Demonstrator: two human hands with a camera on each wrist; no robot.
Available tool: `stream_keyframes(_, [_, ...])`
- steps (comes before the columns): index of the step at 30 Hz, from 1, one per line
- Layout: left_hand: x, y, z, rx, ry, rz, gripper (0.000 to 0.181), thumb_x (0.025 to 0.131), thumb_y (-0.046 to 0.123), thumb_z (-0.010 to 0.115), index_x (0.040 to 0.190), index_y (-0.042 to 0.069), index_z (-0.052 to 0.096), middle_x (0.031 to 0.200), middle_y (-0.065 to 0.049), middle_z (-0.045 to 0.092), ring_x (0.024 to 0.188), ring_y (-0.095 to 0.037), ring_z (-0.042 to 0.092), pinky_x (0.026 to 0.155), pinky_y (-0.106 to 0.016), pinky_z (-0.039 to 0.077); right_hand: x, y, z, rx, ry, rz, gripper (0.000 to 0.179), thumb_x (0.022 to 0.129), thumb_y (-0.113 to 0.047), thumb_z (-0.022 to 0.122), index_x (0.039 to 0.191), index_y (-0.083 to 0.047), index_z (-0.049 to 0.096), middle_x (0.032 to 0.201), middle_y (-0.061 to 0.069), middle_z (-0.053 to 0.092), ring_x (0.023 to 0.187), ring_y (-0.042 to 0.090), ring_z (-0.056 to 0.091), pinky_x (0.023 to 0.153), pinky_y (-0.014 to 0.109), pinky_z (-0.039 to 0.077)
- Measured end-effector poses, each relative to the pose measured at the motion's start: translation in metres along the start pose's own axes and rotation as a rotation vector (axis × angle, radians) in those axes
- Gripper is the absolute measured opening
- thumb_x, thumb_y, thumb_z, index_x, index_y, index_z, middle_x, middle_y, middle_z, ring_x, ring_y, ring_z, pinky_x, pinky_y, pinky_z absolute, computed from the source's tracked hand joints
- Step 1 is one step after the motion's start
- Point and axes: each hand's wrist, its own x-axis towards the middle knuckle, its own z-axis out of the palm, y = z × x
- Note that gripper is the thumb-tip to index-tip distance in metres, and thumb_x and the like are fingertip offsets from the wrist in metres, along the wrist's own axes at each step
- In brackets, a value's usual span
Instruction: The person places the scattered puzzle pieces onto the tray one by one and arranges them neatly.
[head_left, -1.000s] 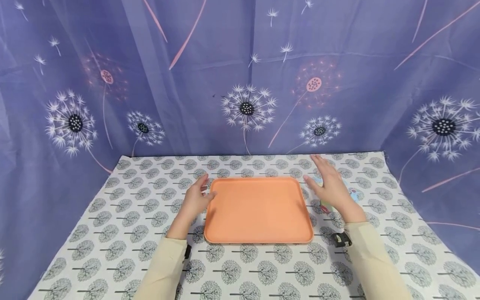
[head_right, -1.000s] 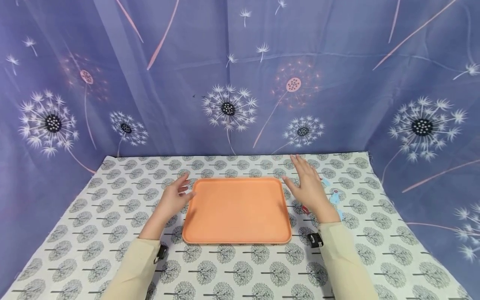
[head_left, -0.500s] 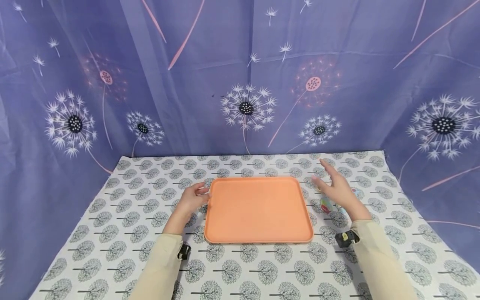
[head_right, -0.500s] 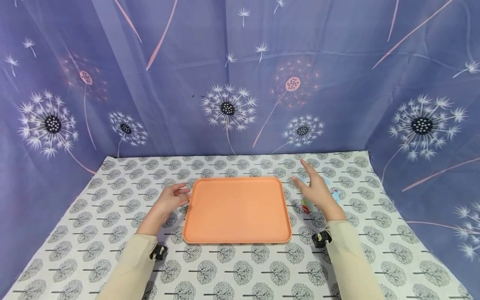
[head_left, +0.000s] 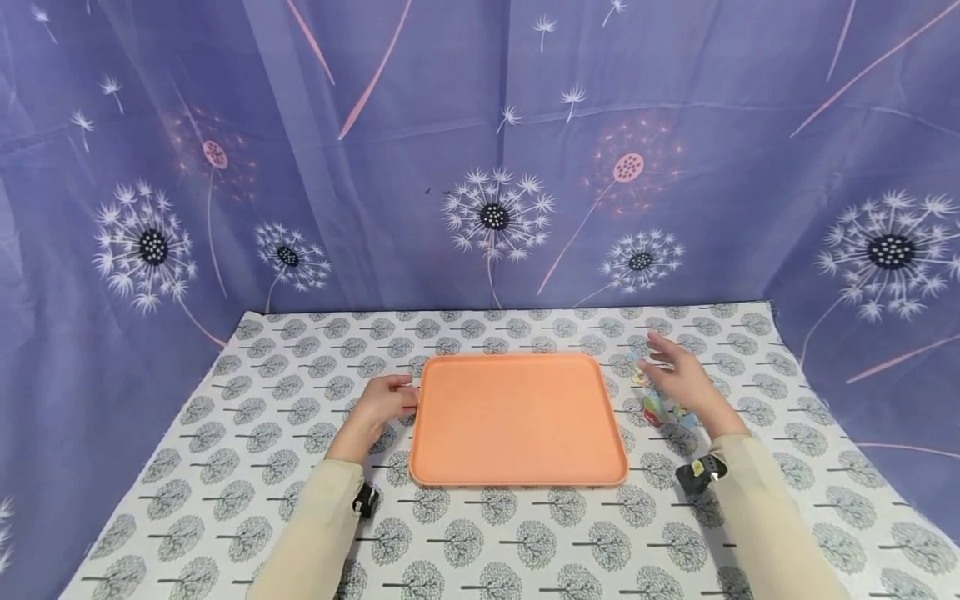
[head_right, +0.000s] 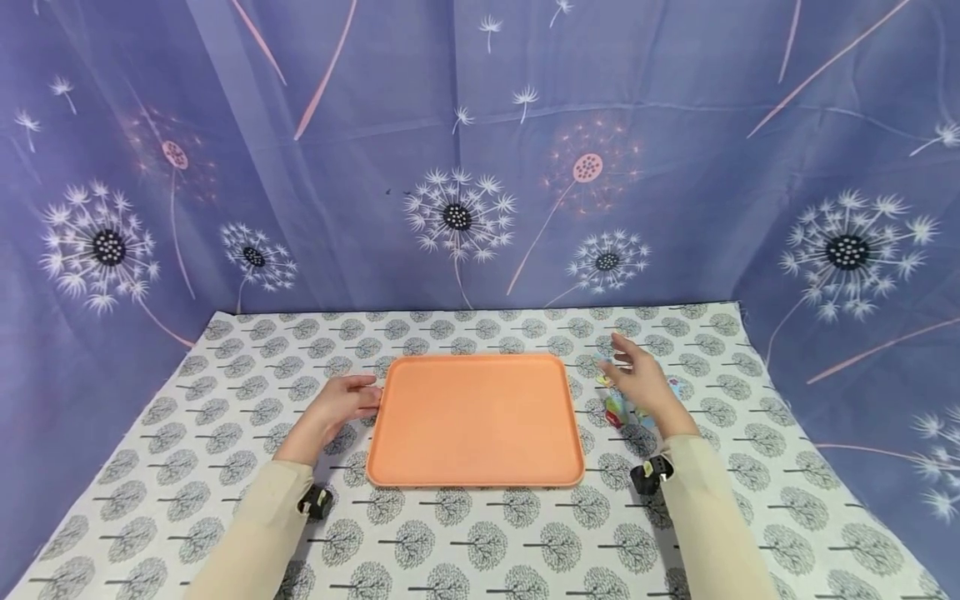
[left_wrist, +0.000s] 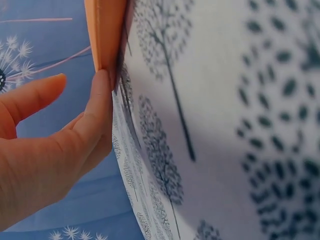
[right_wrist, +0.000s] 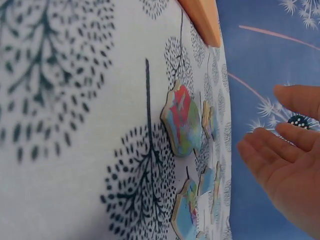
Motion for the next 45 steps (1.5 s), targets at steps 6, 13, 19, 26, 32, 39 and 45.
stream_keyframes(6, [0.007, -0.003, 0.000, 0.001, -0.015, -0.013, 0.047, 0.087, -0.007, 0.059, 0.131, -0.014, 0.047, 0.110, -0.028, 0.062, 0.089, -0.029, 0.068, 0.082, -0.034, 0.059, 0.006, 0.010, -0.001, -0.022, -0.042, 0.062, 0.063, 0.098, -0.012, 0.054, 0.148, 0.009, 0.021, 0.142, 0.035, 0.034, 0.124, 0.051, 0.041, 0.098, 0.059, 0.044])
stream_keyframes(13, [0.012, -0.005, 0.001, 0.010, -0.061, -0.054, 0.039, 0.087, -0.006, 0.060, 0.125, -0.013, 0.054, 0.104, -0.026, 0.065, 0.075, -0.019, 0.067, 0.074, -0.031, 0.060, 0.011, 0.017, -0.003, -0.046, -0.067, 0.111, 0.061, 0.097, -0.009, 0.054, 0.146, 0.011, 0.025, 0.135, 0.037, 0.041, 0.121, 0.052, 0.043, 0.097, 0.058, 0.046])
stream_keyframes(19, [0.012, -0.007, 0.003, 0.029, -0.088, -0.072, 0.045, 0.083, -0.008, 0.061, 0.128, -0.011, 0.054, 0.096, -0.022, 0.066, 0.071, -0.019, 0.065, 0.071, -0.030, 0.061, 0.015, 0.018, -0.004, -0.040, -0.091, 0.187, 0.067, 0.093, -0.011, 0.059, 0.145, 0.012, 0.024, 0.130, 0.035, 0.045, 0.119, 0.049, 0.046, 0.097, 0.057, 0.046])
stream_keyframes(26, [0.012, -0.009, 0.002, 0.021, -0.090, -0.082, 0.047, 0.082, -0.010, 0.061, 0.129, -0.010, 0.053, 0.092, -0.020, 0.066, 0.067, -0.017, 0.065, 0.068, -0.029, 0.061, 0.018, 0.024, 0.000, -0.058, -0.101, 0.223, 0.066, 0.090, -0.013, 0.065, 0.142, 0.012, 0.032, 0.124, 0.033, 0.049, 0.111, 0.045, 0.051, 0.095, 0.056, 0.047])
stream_keyframes(32, [0.011, -0.010, -0.001, -0.001, -0.101, -0.084, 0.048, 0.083, -0.011, 0.060, 0.131, -0.011, 0.051, 0.093, -0.021, 0.067, 0.066, -0.016, 0.066, 0.068, -0.030, 0.061, 0.019, 0.024, 0.003, -0.093, -0.083, 0.199, 0.061, 0.089, -0.012, 0.066, 0.136, 0.016, 0.039, 0.116, 0.032, 0.053, 0.106, 0.044, 0.052, 0.091, 0.054, 0.048])
stream_keyframes(39, [0.012, -0.009, -0.003, -0.015, -0.102, -0.082, 0.049, 0.081, -0.011, 0.063, 0.129, -0.010, 0.053, 0.088, -0.018, 0.065, 0.065, -0.017, 0.065, 0.068, -0.030, 0.061, 0.020, 0.025, 0.004, -0.045, -0.077, 0.189, 0.060, 0.088, -0.010, 0.066, 0.138, 0.011, 0.040, 0.119, 0.032, 0.052, 0.109, 0.044, 0.050, 0.092, 0.055, 0.048])
stream_keyframes(45, [0.013, -0.010, -0.005, 0.003, -0.098, -0.086, 0.048, 0.083, -0.010, 0.062, 0.129, -0.008, 0.054, 0.092, -0.019, 0.064, 0.066, -0.016, 0.065, 0.069, -0.030, 0.061, 0.024, 0.025, 0.007, -0.025, -0.039, 0.200, 0.056, 0.088, -0.006, 0.065, 0.137, 0.008, 0.041, 0.113, 0.029, 0.058, 0.093, 0.035, 0.062, 0.083, 0.048, 0.054])
